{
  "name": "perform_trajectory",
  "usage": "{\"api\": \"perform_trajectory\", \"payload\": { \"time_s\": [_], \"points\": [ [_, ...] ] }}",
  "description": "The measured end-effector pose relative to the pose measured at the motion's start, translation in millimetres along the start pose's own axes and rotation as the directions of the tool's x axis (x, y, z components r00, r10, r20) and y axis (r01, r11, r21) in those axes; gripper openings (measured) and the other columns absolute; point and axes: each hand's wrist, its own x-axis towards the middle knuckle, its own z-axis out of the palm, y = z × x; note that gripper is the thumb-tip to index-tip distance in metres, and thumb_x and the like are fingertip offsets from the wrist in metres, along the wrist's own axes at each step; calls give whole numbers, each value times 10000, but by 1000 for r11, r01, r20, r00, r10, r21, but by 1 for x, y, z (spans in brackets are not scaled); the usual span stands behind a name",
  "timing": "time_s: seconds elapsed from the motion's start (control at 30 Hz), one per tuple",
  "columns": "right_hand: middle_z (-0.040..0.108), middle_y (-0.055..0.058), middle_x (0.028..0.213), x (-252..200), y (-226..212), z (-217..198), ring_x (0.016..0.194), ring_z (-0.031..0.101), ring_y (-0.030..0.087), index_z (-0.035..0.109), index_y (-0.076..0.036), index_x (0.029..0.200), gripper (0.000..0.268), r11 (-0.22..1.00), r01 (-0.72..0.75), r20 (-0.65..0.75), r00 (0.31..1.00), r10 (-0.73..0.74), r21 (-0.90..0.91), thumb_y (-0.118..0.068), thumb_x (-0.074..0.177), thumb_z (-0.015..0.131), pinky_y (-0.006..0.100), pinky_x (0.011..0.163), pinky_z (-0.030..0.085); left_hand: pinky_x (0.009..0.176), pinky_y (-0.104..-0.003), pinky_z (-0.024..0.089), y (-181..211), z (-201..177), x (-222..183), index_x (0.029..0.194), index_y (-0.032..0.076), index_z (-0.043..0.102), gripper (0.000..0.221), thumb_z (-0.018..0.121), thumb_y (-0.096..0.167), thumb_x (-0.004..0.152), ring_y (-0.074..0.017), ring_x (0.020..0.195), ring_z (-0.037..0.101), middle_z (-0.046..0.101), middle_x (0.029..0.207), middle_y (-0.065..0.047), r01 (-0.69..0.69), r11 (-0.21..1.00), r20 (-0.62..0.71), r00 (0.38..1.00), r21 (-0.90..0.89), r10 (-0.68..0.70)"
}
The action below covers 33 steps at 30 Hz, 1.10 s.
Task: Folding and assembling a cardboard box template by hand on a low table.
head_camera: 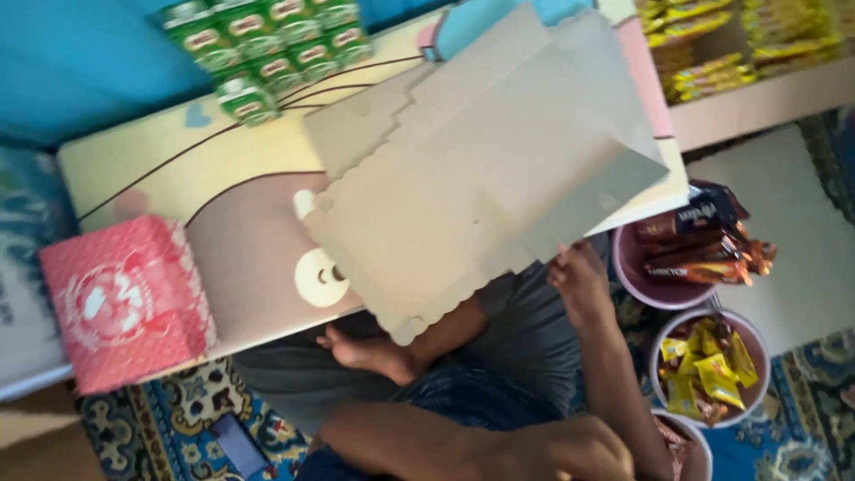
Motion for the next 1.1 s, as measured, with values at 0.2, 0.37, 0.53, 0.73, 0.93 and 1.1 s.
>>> {"api": "perform_trajectory", "payload": {
  "time_s": [0.2, 0.37, 0.53, 0.73, 0.93, 1.1],
  "points": [
    [438, -21, 760, -11, 19, 14, 643, 413, 81, 548, -96, 1042, 76, 996, -63, -24, 998, 65, 59, -166, 1046, 577, 222, 589, 354, 969, -581, 542, 47, 23, -18, 921, -24, 527, 222, 478, 84, 1109, -400, 932, 602, 579, 967, -202, -567, 775, -331, 701, 280, 632],
    [442, -25, 761, -13, 22, 19, 639, 378, 62, 581, -63, 1012, 109, 996, -13, -23, 1000, 15, 88, -160, 1061, 573, 196, 575, 323, 1056, -637, 531, 65, 15, -47, 1014, -41, 517, 132, 462, 33, 1108, -467, 1106, 595, 553, 1152, -206, -544, 779, -138, 785, 312, 603],
    [467, -59, 823, -18, 25, 18, 665, 407, 28, 543, -126, 1201, 177, 991, -19, 60, 998, 11, 130, -249, 1074, 538, 178, 605, 363, 1123, -593, 517, 61, 29, -79, 1134, 9, 515, 119, 461, 116, 1127, -418, 1170, 585, 552, 1225, -174, -482, 816, -207, 805, 319, 556],
    [490, -24, 1119, -43, 36, 45, 878, 510, 45, 352, -222, 1467, 431, 901, 351, -214, 888, -407, -255, -123, 1085, 524, 208, 728, 436, 1203, -540, 499, 51, 46, -111, 1277, 71, 512, 201, 458, 214, 1148, -357, 1245, 572, 550, 1314, -134, -402, 864, -281, 829, 304, 484],
    [201, 132, 1431, -83, 31, 123, 1376, 238, 300, 136, -137, 1490, 589, 187, 752, 372, 506, -778, -632, -64, 1026, 491, 511, 1191, 243, 1190, -537, 459, 96, 45, -137, 1111, -34, 570, 252, 419, 160, 1169, -396, 1210, 593, 579, 1271, -192, -249, 831, -271, 866, 498, 421],
    [441, 118, 1411, -86, 44, 155, 1199, 484, 245, 445, -45, 1317, 354, 312, 747, 530, 645, -551, -587, -21, 983, 561, 361, 1028, 430, 880, -387, 477, 123, 41, -136, 829, 141, 593, 370, 489, 328, 1130, -217, 901, 654, 639, 853, -20, -304, 701, -481, 551, 645, 682]
  ]
}}
